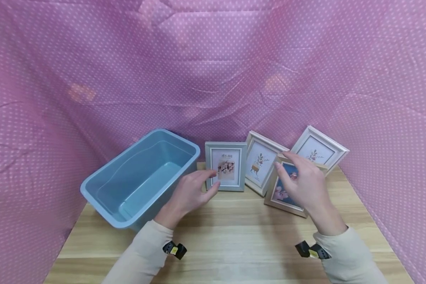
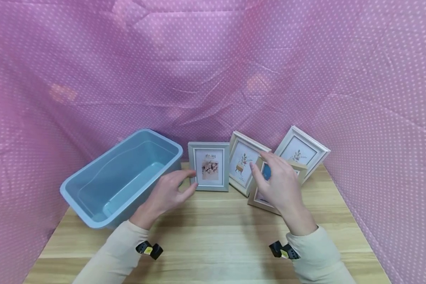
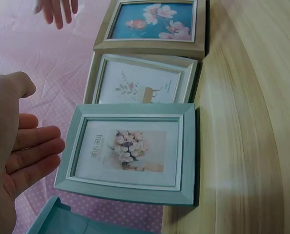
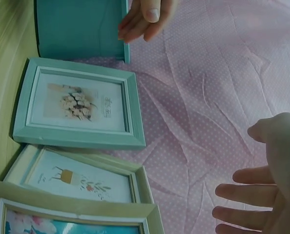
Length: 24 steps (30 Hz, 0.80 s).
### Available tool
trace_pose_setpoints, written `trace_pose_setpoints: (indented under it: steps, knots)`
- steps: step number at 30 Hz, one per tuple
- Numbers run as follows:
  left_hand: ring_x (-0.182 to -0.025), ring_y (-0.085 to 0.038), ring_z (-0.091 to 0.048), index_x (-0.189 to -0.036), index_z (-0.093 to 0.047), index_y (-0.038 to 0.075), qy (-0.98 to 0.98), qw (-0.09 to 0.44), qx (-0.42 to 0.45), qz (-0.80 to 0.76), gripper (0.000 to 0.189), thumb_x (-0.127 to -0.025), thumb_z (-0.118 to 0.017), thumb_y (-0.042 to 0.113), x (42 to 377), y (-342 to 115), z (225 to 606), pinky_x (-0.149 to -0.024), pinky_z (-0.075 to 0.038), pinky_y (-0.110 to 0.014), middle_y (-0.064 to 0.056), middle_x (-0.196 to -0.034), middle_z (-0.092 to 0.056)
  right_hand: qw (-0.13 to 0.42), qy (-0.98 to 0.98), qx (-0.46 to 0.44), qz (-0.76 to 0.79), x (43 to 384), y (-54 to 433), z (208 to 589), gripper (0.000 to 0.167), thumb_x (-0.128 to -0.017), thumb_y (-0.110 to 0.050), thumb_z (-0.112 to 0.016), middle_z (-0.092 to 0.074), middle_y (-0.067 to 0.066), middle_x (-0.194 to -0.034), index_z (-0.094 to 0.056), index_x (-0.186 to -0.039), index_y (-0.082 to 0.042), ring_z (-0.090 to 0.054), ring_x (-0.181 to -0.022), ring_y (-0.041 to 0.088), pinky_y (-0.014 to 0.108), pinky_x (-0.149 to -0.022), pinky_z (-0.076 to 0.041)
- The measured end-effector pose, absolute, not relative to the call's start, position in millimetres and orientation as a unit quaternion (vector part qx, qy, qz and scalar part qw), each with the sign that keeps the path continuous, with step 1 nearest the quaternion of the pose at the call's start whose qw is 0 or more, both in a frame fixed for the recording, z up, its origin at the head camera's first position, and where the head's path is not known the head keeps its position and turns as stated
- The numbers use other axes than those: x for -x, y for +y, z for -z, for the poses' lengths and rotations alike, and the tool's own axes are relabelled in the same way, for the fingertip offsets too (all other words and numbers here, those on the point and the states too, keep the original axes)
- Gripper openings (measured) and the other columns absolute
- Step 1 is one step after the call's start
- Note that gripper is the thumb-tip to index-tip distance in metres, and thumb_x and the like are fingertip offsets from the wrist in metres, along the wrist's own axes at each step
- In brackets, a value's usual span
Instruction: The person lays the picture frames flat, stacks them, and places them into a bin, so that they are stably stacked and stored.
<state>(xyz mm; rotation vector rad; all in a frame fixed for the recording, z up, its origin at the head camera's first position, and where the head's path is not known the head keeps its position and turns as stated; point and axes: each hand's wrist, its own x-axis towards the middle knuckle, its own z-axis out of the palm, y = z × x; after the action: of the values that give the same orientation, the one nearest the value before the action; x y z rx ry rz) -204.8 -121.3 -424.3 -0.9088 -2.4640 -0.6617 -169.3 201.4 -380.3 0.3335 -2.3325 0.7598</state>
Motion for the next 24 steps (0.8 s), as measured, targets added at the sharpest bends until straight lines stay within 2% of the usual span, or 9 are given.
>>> trace_pose_setpoints:
  steps: [7, 14, 19, 24]
  knots:
    - [-0.111, -0.027, -0.079, -0.123, -0.077, 0.005, -0.884, 0.204, 0.339, 0.25, 0.032, -0.097, -0.078, 0.025, 207.1, -110.6, 432.8, -0.096, -0.066, -0.04, -0.011, -0.12, -0.081, 0.343, -0.879, -0.129, -0.305, 169.8, 213.0, 381.0, 0.034, -0.096, -0.014, -0.075, -0.077, 0.027, -0.122, -0.075, -0.125, 0.004, -0.073, -0.114, 0.053, 0.068, -0.1, -0.057]
    - [-0.108, -0.029, -0.079, -0.121, -0.077, 0.005, -0.873, 0.204, 0.359, 0.26, 0.03, -0.096, -0.079, 0.022, 209.1, -101.1, 440.7, -0.096, -0.066, -0.041, -0.013, -0.117, -0.082, 0.326, -0.88, -0.108, -0.327, 167.9, 224.9, 383.5, 0.034, -0.096, -0.01, -0.075, -0.075, 0.027, -0.128, -0.074, -0.128, 0.003, -0.068, -0.124, 0.052, 0.069, -0.108, -0.051]
    - [-0.109, -0.027, -0.078, -0.121, -0.077, 0.006, -0.879, 0.175, 0.353, 0.267, 0.03, -0.097, -0.079, 0.023, 209.8, -93.5, 444.7, -0.095, -0.066, -0.039, -0.011, -0.118, -0.081, 0.337, -0.875, -0.101, -0.333, 166.3, 234.1, 387.0, 0.033, -0.095, -0.008, -0.075, -0.075, 0.028, -0.127, -0.074, -0.126, 0.004, -0.066, -0.126, 0.053, 0.07, -0.11, -0.049]
    - [-0.12, -0.027, -0.075, -0.126, -0.076, 0.009, -0.891, 0.141, 0.345, 0.259, 0.033, -0.1, -0.077, 0.029, 212.0, -84.7, 450.2, -0.106, -0.063, -0.04, -0.01, -0.127, -0.079, 0.348, -0.873, -0.085, -0.331, 164.8, 242.8, 393.2, 0.032, -0.096, -0.008, -0.074, -0.074, 0.029, -0.128, -0.074, -0.125, 0.004, -0.067, -0.122, 0.053, 0.068, -0.106, -0.051]
